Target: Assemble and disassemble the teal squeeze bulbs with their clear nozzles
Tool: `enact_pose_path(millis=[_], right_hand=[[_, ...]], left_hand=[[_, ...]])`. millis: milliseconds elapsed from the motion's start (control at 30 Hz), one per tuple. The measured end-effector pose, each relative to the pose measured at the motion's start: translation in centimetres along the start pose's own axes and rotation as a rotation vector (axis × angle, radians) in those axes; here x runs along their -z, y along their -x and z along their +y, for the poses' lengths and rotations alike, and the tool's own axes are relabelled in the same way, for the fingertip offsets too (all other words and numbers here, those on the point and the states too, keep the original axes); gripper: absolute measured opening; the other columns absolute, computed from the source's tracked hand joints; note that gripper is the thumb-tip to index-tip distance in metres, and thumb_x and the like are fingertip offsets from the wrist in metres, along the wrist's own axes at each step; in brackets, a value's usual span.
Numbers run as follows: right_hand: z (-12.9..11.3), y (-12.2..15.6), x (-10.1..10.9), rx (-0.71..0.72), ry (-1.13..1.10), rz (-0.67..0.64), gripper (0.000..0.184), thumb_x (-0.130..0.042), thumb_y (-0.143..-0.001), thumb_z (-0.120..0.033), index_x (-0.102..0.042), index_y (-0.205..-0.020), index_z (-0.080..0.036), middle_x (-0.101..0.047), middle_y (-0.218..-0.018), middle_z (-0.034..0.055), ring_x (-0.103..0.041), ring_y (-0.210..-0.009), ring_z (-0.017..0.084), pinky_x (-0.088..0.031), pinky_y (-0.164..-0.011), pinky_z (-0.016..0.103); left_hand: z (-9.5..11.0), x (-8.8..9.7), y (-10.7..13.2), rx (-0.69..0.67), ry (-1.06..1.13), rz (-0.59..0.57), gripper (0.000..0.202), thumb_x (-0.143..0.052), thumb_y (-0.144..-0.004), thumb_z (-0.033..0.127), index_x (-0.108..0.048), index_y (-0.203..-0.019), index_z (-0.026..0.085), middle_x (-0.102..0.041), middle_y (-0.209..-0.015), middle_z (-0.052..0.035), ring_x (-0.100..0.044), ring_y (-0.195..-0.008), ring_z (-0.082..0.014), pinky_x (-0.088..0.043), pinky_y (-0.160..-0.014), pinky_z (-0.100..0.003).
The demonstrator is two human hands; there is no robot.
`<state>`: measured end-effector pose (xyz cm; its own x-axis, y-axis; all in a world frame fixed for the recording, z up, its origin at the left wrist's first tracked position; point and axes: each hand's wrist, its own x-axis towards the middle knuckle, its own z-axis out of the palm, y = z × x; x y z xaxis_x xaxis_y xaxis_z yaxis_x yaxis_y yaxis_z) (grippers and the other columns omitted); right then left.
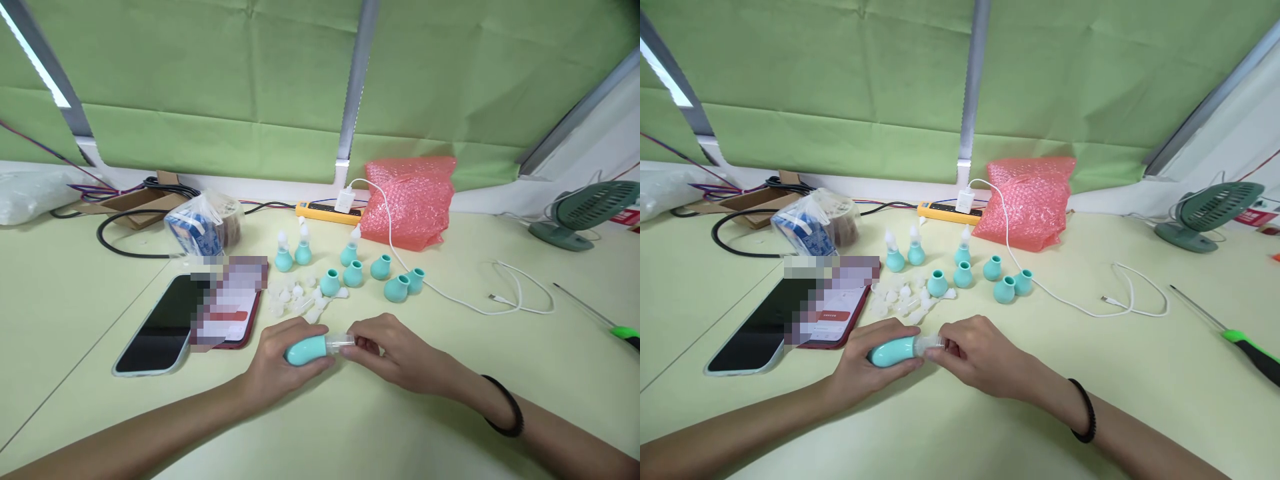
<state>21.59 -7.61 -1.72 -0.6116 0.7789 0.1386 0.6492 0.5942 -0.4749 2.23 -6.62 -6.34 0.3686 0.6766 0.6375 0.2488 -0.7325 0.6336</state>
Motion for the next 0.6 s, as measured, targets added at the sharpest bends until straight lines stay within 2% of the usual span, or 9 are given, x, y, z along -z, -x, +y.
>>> enact_pose_path(millis=[133, 200, 333, 600], right_hand=[[0.6, -0.4, -0.4, -0.236, -0.520, -0.172, 0.037, -0.038, -0.083, -0.043, -0.046, -0.061, -0.015, -0.043, -0.047, -0.0042, -0.038, -0.043, 0.006, -0.032, -0.043, 0.018], [1.0, -0.6, -0.6, -0.326, -0.697, -0.271, 0.038, -0.041, -0.081, -0.046, -0.046, -0.061, -0.015, -0.043, -0.046, -0.0046, -0.037, -0.039, 0.005, -0.030, -0.038, 0.016], [1.5, -0.8, -0.7, -0.401, -0.827, -0.331, 0.039, -0.047, -0.077, -0.047, -0.048, -0.058, -0.014, -0.041, -0.043, -0.0055, -0.035, -0.034, 0.003, -0.027, -0.032, 0.015], [0.9, -0.8, -1.1, -0.545, -1.051, -0.360, 0.043, -0.050, -0.074, -0.050, -0.047, -0.053, -0.013, -0.035, -0.032, -0.0082, -0.025, -0.028, 0.001, -0.019, -0.027, 0.013]], left_hand=[[0.0, 0.0, 0.0, -0.004, -0.007, -0.011, 0.024, -0.066, -0.066, 0.020, -0.060, -0.088, 0.014, -0.059, -0.069, -0.0037, -0.054, -0.059, -0.0128, -0.044, -0.053, -0.023], [0.1, -0.1, 0.0, -0.005, -0.013, -0.042, 0.023, -0.066, -0.067, 0.021, -0.060, -0.088, 0.013, -0.059, -0.068, -0.0039, -0.054, -0.059, -0.0127, -0.043, -0.052, -0.023], [0.1, -0.1, 0.0, -0.024, -0.046, -0.088, 0.022, -0.064, -0.069, 0.020, -0.059, -0.088, 0.012, -0.057, -0.066, -0.0045, -0.052, -0.057, -0.0125, -0.042, -0.050, -0.023], [0.0, -0.1, 0.3, -0.085, -0.099, -0.088, 0.021, -0.061, -0.072, 0.021, -0.058, -0.090, 0.011, -0.055, -0.065, -0.0046, -0.050, -0.056, -0.0117, -0.041, -0.048, -0.021]])
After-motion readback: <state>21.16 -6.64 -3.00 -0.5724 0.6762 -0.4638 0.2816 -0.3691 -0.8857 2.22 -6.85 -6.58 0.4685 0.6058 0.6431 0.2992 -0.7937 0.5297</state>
